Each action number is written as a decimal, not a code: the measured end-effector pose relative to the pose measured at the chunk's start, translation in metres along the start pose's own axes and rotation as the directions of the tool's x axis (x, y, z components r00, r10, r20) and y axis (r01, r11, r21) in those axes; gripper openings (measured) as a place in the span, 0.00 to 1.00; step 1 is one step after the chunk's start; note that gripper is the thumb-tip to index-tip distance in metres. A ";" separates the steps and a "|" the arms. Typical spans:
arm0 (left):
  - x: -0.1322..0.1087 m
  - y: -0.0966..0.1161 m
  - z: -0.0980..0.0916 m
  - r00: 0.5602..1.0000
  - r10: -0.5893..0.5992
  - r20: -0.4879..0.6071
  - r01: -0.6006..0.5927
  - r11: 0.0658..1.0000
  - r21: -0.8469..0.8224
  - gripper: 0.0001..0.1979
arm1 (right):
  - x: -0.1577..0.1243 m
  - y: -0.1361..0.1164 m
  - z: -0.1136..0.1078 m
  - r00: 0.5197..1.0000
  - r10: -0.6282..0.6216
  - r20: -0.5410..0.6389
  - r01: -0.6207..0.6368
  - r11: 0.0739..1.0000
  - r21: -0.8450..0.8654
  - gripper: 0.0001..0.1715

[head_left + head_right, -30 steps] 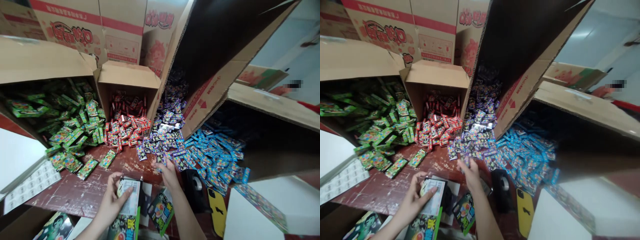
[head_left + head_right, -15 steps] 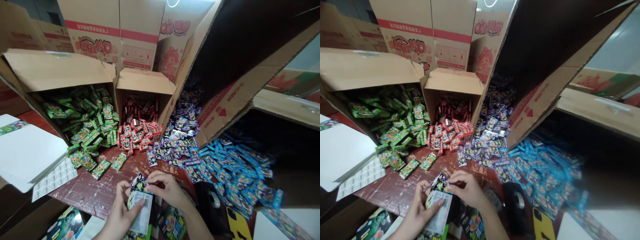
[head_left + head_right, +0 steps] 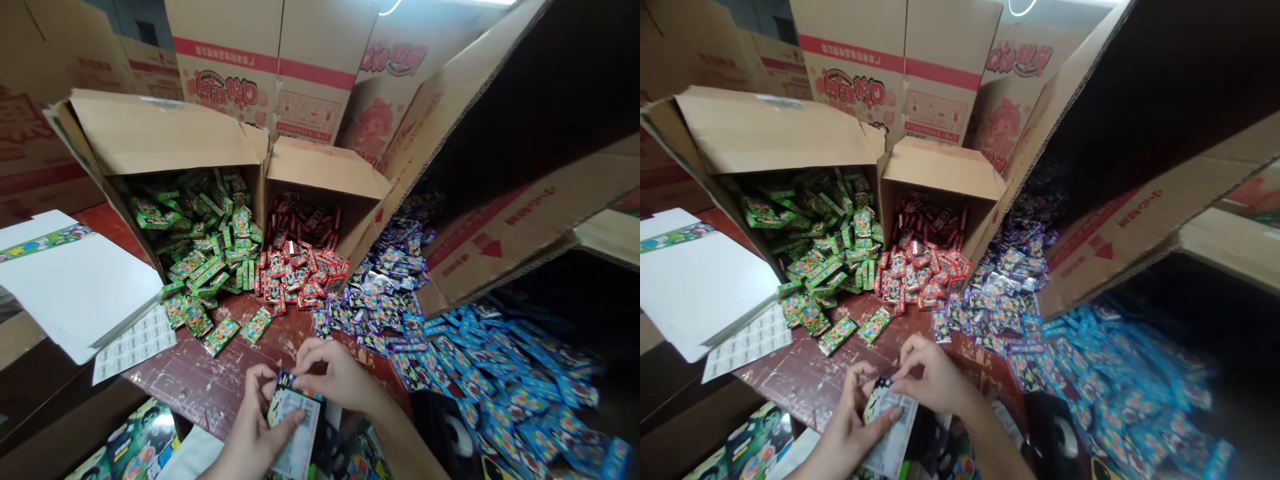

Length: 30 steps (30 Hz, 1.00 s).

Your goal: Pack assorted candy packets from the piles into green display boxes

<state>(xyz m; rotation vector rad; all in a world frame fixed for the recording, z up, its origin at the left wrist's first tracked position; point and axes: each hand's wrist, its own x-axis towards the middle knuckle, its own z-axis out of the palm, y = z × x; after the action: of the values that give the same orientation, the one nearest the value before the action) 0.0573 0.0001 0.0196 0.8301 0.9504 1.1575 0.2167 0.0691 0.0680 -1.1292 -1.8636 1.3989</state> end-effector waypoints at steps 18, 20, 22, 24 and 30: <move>0.017 -0.004 -0.043 0.986 0.084 -0.146 -0.059 0.984 0.168 0.20 | 0.104 0.074 -0.039 0.758 0.072 -0.648 -0.084 0.996 0.012 0.18; 0.019 -0.006 -0.047 0.987 0.082 -0.136 -0.054 0.978 0.201 0.20 | 0.079 0.068 -0.045 0.815 0.077 -0.574 -0.007 0.992 0.123 0.24; 0.021 -0.007 -0.048 0.992 0.071 -0.099 -0.049 0.976 0.213 0.19 | 0.057 0.057 -0.048 0.877 0.063 -0.476 0.071 0.963 0.259 0.29; 0.021 -0.009 -0.047 0.996 0.062 -0.065 -0.045 0.971 0.236 0.19 | 0.043 0.043 -0.048 0.909 0.039 -0.414 0.111 0.937 0.331 0.28; 0.017 -0.005 -0.037 0.999 0.043 0.006 -0.043 0.963 0.266 0.20 | 0.040 -0.006 -0.040 0.969 -0.039 -0.244 0.083 0.981 0.173 0.13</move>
<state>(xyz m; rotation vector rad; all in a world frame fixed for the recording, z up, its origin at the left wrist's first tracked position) 0.0274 0.0172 -0.0016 1.0715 1.1082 1.0793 0.2275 0.1222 0.0835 -1.0870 -1.5547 1.3051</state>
